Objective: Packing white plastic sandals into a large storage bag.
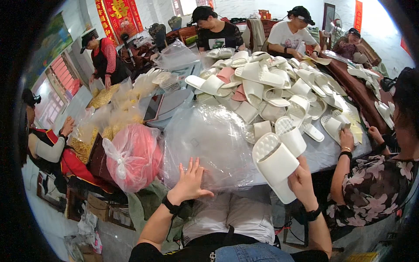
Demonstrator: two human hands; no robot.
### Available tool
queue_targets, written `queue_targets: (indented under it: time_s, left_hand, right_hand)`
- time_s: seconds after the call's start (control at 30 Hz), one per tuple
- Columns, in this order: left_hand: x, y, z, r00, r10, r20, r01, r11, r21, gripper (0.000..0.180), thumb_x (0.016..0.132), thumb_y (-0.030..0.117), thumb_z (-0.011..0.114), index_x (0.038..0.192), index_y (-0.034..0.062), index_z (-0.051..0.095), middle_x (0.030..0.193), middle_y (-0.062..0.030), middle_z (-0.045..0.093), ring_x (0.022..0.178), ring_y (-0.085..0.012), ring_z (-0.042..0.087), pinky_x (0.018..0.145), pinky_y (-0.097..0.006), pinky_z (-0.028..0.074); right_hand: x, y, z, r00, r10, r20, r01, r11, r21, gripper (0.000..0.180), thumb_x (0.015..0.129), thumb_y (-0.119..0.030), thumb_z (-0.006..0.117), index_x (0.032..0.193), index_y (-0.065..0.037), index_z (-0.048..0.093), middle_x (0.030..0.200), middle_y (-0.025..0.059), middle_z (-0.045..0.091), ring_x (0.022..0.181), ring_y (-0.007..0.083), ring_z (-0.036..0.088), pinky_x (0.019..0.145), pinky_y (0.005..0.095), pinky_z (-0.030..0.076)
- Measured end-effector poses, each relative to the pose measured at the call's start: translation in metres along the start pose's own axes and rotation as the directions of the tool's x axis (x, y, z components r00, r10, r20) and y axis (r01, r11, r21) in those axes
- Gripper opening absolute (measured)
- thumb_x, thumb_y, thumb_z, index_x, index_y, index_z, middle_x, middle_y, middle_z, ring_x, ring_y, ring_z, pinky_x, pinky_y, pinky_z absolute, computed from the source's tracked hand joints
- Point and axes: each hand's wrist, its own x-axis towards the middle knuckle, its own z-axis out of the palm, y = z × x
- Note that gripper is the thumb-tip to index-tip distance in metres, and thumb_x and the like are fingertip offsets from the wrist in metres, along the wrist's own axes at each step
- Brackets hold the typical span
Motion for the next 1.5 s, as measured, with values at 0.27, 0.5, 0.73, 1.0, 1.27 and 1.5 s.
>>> queue_targets:
  time_s: [0.27,0.5,0.73,1.0,1.27,1.5]
  left_hand:
    - [-0.001,-0.019,0.018,0.981,0.099,-0.165,-0.109,0.992,-0.056,0.063,0.081,0.027,0.081,0.134,0.0065,0.054,0.161,-0.0241,0.031,0.151,-0.0463,0.027,0.113,-0.074,0.021]
    - [0.003,-0.009,0.003,0.908,0.108,-0.405,-0.171,0.977,-0.124,0.032,0.082,0.008,0.067,0.113,0.0052,0.068,0.141,-0.0192,0.058,0.137,-0.0406,0.049,0.112,-0.064,0.031]
    - [0.008,0.002,0.001,0.843,0.107,-0.527,-0.167,0.984,-0.068,0.019,0.081,0.011,0.068,0.100,0.0080,0.071,0.126,-0.0152,0.067,0.126,-0.0373,0.059,0.107,-0.056,0.040]
    - [-0.008,0.009,0.005,0.805,0.204,-0.557,-0.258,0.966,-0.019,0.016,0.077,0.004,0.072,0.093,0.0068,0.071,0.109,-0.0110,0.070,0.109,-0.0319,0.064,0.092,-0.045,0.049]
    - [0.001,0.021,-0.007,0.686,0.102,-0.721,-0.237,0.967,-0.089,0.007,0.086,0.007,0.071,0.083,0.0073,0.065,0.081,-0.0073,0.067,0.076,-0.0282,0.067,0.070,-0.039,0.052]
    - [0.002,0.020,-0.011,0.717,-0.107,-0.689,-0.139,0.946,-0.291,0.003,0.091,0.006,0.068,0.089,0.0038,0.070,0.083,-0.0139,0.071,0.071,-0.0348,0.068,0.062,-0.041,0.052]
  right_hand:
    - [-0.024,0.000,0.005,0.998,0.064,-0.027,-0.062,0.996,0.070,0.040,0.086,0.009,0.054,0.125,0.007,0.061,0.138,0.0227,0.054,0.127,0.0398,0.052,0.106,0.0395,0.041]
    - [-0.026,0.009,0.009,1.000,0.020,0.015,-0.019,0.999,-0.043,0.038,0.088,0.007,0.053,0.125,0.005,0.062,0.139,0.0205,0.054,0.121,0.0371,0.057,0.099,0.0367,0.045]
    - [-0.042,0.017,-0.002,0.978,0.193,-0.079,-0.193,0.981,-0.002,0.038,0.083,0.006,0.057,0.120,0.004,0.065,0.131,0.0223,0.058,0.117,0.0413,0.058,0.098,0.0419,0.045]
    - [-0.051,0.011,0.002,0.981,0.167,-0.102,-0.167,0.986,0.009,0.034,0.088,0.004,0.058,0.121,0.005,0.065,0.131,0.0191,0.057,0.116,0.0353,0.059,0.097,0.0381,0.046]
    - [-0.051,0.007,0.011,0.988,0.133,-0.079,-0.129,0.990,0.050,0.032,0.091,0.002,0.057,0.122,0.006,0.064,0.133,0.0188,0.057,0.118,0.0332,0.057,0.098,0.0366,0.045]
    - [-0.056,-0.026,-0.003,0.993,0.104,-0.058,-0.105,0.994,-0.011,0.036,0.084,0.001,0.060,0.119,0.004,0.067,0.128,0.0204,0.059,0.116,0.0384,0.056,0.099,0.0408,0.044]
